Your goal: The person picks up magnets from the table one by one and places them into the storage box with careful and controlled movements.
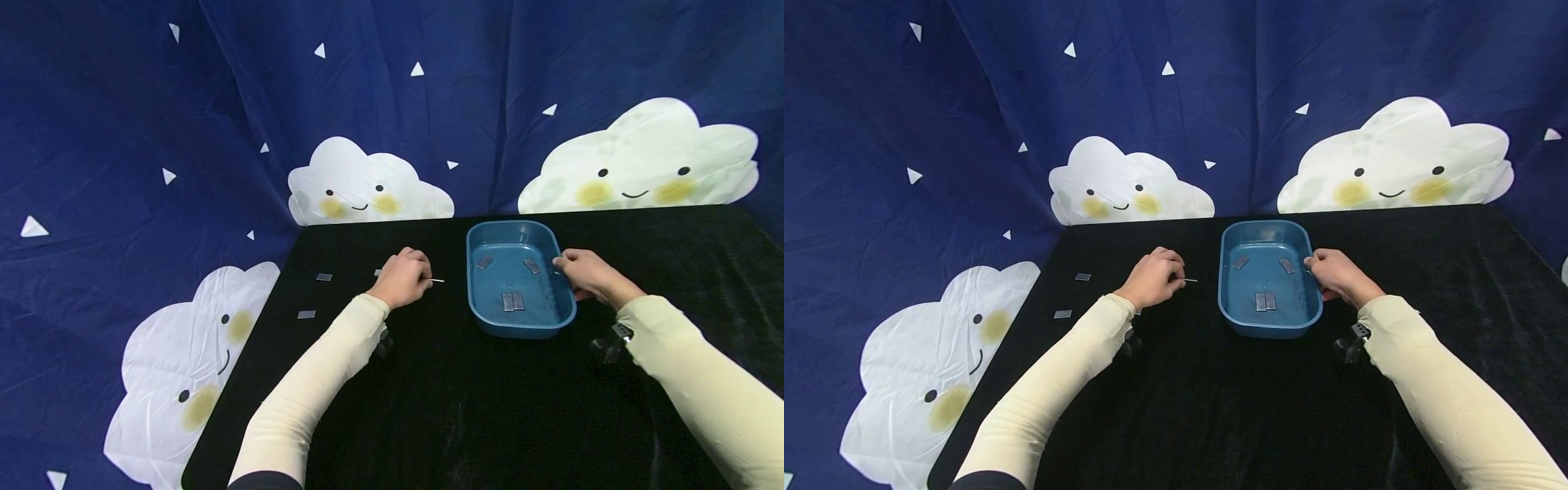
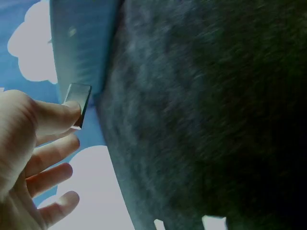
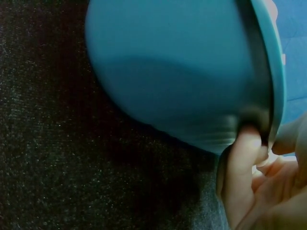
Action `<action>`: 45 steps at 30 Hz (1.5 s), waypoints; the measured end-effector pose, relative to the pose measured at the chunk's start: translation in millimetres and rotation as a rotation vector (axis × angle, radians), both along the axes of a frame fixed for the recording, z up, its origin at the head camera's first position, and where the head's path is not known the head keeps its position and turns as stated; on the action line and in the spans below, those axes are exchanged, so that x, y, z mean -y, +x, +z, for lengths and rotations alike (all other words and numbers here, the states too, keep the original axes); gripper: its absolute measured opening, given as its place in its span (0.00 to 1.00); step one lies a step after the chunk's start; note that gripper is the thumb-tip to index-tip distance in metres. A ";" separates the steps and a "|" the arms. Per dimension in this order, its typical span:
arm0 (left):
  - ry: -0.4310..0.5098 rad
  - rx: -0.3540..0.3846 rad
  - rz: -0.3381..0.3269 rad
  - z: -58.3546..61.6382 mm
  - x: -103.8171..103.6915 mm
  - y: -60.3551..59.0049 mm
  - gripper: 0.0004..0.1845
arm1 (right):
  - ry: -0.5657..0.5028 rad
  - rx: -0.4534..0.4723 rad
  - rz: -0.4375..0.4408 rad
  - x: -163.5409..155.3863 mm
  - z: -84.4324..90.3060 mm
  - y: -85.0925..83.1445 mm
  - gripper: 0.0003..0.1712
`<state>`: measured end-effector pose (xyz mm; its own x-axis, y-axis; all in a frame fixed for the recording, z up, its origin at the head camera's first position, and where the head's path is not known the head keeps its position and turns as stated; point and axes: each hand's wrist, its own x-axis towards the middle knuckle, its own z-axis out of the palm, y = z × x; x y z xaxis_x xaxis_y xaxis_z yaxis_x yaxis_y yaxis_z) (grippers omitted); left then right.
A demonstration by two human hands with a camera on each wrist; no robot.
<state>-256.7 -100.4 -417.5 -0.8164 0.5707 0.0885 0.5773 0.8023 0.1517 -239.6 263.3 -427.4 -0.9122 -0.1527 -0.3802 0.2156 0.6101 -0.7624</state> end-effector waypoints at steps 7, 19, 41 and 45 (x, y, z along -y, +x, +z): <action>0.066 -0.030 0.064 18.5 11.1 -5.3 0.06 | -0.001 0.010 0.008 -1.2 0.6 -1.8 0.19; 0.081 -0.032 0.107 29.3 25.3 -8.2 0.05 | 0.019 0.028 -0.007 0.0 0.4 -3.0 0.18; 0.087 -0.142 0.041 69.2 10.9 -13.8 0.05 | -0.003 0.038 0.014 0.0 5.0 -3.7 0.17; 0.083 -0.176 0.016 72.9 3.4 -14.2 0.05 | -0.015 0.043 0.007 0.8 4.3 -3.1 0.15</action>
